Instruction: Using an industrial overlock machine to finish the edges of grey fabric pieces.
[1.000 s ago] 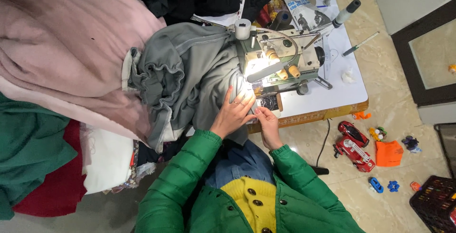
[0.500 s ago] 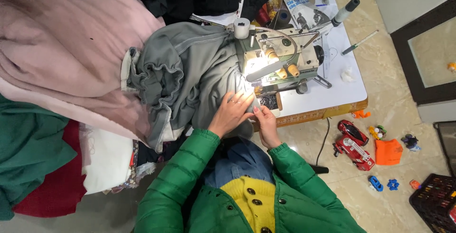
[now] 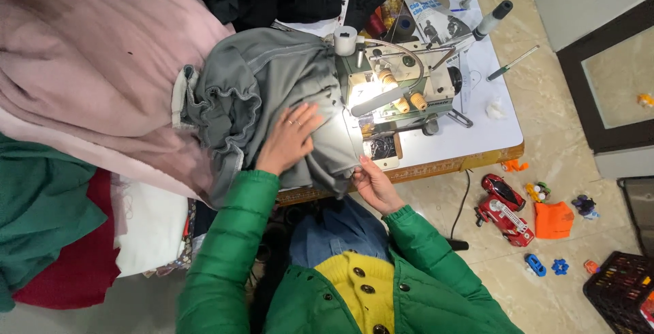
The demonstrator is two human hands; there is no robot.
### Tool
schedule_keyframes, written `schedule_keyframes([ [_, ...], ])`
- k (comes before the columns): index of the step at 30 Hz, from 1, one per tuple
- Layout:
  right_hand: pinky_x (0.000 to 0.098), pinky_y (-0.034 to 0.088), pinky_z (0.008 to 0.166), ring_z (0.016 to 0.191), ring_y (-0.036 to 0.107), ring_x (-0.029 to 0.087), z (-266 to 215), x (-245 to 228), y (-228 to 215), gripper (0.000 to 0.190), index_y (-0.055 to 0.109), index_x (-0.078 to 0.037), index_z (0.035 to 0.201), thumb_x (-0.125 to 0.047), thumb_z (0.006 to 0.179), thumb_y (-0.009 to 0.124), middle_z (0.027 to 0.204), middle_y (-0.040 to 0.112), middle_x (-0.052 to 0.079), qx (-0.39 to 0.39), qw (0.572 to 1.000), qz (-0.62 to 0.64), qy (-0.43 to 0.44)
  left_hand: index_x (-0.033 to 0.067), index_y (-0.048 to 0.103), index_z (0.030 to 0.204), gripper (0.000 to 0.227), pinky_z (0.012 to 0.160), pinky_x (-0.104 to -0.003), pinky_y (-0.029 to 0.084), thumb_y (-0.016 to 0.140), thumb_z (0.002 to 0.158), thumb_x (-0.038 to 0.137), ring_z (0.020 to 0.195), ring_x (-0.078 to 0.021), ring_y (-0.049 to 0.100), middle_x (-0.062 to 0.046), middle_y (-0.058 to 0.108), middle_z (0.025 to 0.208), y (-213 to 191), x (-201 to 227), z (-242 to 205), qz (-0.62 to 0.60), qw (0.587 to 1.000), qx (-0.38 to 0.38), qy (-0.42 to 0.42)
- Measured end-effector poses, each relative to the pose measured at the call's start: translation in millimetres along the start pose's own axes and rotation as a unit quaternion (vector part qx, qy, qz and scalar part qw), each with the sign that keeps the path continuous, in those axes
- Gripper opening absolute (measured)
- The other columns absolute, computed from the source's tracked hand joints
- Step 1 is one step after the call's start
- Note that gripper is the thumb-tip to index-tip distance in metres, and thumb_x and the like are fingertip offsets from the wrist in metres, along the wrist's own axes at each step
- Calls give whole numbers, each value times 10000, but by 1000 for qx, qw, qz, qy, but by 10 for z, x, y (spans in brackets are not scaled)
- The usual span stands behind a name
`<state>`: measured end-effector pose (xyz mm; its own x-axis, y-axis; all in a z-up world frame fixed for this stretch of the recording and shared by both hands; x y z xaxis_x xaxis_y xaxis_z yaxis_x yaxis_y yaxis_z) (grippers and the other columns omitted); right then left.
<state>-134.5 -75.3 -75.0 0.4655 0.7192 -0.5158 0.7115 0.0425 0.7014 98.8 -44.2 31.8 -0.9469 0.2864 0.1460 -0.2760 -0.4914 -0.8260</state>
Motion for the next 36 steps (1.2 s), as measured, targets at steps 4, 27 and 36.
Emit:
schedule_keyframes([
  [4, 247, 612, 680, 690, 754, 190, 6, 21, -15, 84, 666, -104, 976, -169, 1024, 641, 821, 752, 111, 0, 1000, -17, -15, 116, 540, 1413, 581, 1182, -550, 371, 566, 841, 16, 1453, -251, 433, -57, 500, 1532, 88, 92, 94, 41, 996, -64, -57],
  [27, 220, 575, 672, 703, 666, 93, 166, -81, -6, 162, 602, -88, 940, -213, 1039, 633, 828, 692, 44, 66, 974, -157, -150, 163, 649, 1341, 519, 1101, -560, 381, 513, 1017, 545, 1252, -260, 550, -28, 667, 1264, 367, 920, 101, 51, 996, 52, 46],
  [36, 348, 586, 837, 948, 685, 161, 89, 303, -167, 173, 676, -50, 1046, -202, 1055, 593, 1022, 724, 89, 65, 955, -256, -137, 138, 666, 1299, 461, 1094, -581, 401, 525, 1026, 481, 1243, -279, 559, -47, 667, 1241, 486, 931, 87, 73, 994, 51, 63],
])
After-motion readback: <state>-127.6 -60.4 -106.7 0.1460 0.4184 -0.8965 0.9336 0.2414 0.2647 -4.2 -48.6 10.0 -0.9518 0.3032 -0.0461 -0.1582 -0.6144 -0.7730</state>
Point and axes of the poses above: each hand's wrist, its own z-axis towards the middle knuckle, its own y-axis out of the palm, x = y × z, the point moved 6 cm from there along z, towards the middle knuckle
